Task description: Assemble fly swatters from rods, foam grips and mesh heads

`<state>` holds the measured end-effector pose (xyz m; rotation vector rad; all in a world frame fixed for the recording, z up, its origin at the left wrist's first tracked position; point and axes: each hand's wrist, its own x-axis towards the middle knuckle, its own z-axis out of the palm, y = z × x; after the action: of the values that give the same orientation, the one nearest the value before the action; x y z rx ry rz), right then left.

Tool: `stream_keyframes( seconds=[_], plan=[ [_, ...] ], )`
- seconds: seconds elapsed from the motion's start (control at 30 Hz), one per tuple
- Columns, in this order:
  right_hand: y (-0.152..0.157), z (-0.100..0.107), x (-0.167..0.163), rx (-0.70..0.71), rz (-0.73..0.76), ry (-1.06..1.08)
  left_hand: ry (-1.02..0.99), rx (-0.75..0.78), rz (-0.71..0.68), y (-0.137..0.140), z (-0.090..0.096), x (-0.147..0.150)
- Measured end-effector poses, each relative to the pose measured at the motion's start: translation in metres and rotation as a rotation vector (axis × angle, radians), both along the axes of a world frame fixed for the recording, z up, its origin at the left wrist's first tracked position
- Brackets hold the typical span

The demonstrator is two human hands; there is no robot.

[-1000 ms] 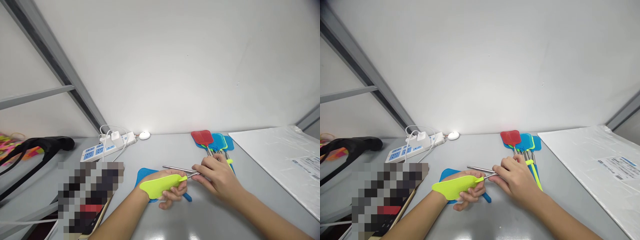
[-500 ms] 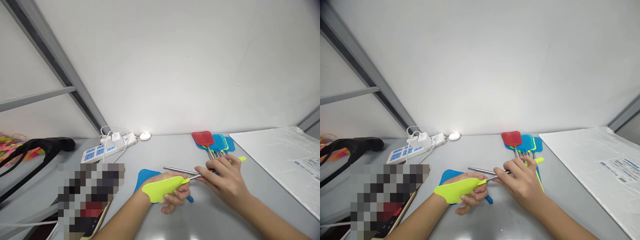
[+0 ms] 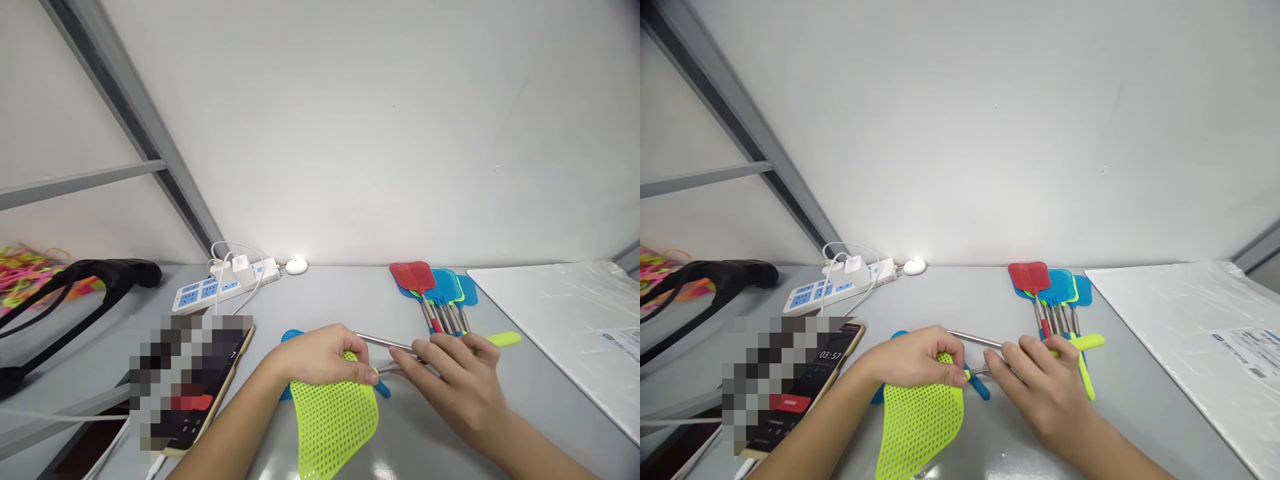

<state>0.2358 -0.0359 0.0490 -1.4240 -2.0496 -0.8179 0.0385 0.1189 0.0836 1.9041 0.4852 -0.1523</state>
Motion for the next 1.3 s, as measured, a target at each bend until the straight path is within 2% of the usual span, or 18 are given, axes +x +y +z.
stream_keyframes(
  seconds=[0.13, 0.3, 0.4, 0.57, 0.7, 0.83, 0.93, 1.03, 1.1, 1.17, 1.23, 1.3],
  plan=[
    [-0.002, -0.001, -0.005, -0.088, -0.005, -0.036, 0.06, 0.225, 0.02, -0.006, 0.005, -0.001],
    [0.004, 0.007, -0.003, -0.183, 0.087, -0.094, -0.088, 0.474, -0.01, -0.014, 0.009, -0.003],
    [0.005, 0.012, -0.001, -0.175, 0.127, -0.085, -0.138, 0.511, -0.024, -0.016, 0.016, -0.005],
    [0.001, 0.014, -0.001, -0.215, 0.184, -0.114, -0.111, 0.535, -0.072, -0.018, 0.025, -0.009],
    [-0.002, 0.012, -0.004, -0.227, 0.143, -0.12, -0.153, 0.677, -0.106, -0.02, 0.019, -0.008],
    [0.002, 0.009, -0.005, -0.239, 0.076, -0.086, -0.212, 0.958, -0.139, -0.026, 0.011, -0.003],
    [0.008, 0.008, -0.003, -0.244, 0.047, 0.033, -0.29, 1.161, -0.083, -0.029, 0.014, -0.001],
    [0.011, 0.008, 0.001, -0.259, 0.023, 0.137, -0.408, 1.223, 0.087, -0.024, 0.024, -0.004],
    [0.011, 0.009, 0.004, -0.263, 0.002, 0.204, -0.525, 1.167, 0.316, -0.016, 0.03, -0.009],
    [0.011, 0.009, 0.007, -0.239, -0.032, 0.258, -0.621, 0.964, 0.585, -0.005, 0.032, -0.015],
    [0.011, 0.01, 0.01, -0.189, -0.073, 0.288, -0.642, 0.596, 0.729, 0.005, 0.032, -0.018],
    [0.012, 0.012, 0.013, -0.141, -0.115, 0.285, -0.582, 0.195, 0.691, 0.012, 0.028, -0.017]
  ],
)
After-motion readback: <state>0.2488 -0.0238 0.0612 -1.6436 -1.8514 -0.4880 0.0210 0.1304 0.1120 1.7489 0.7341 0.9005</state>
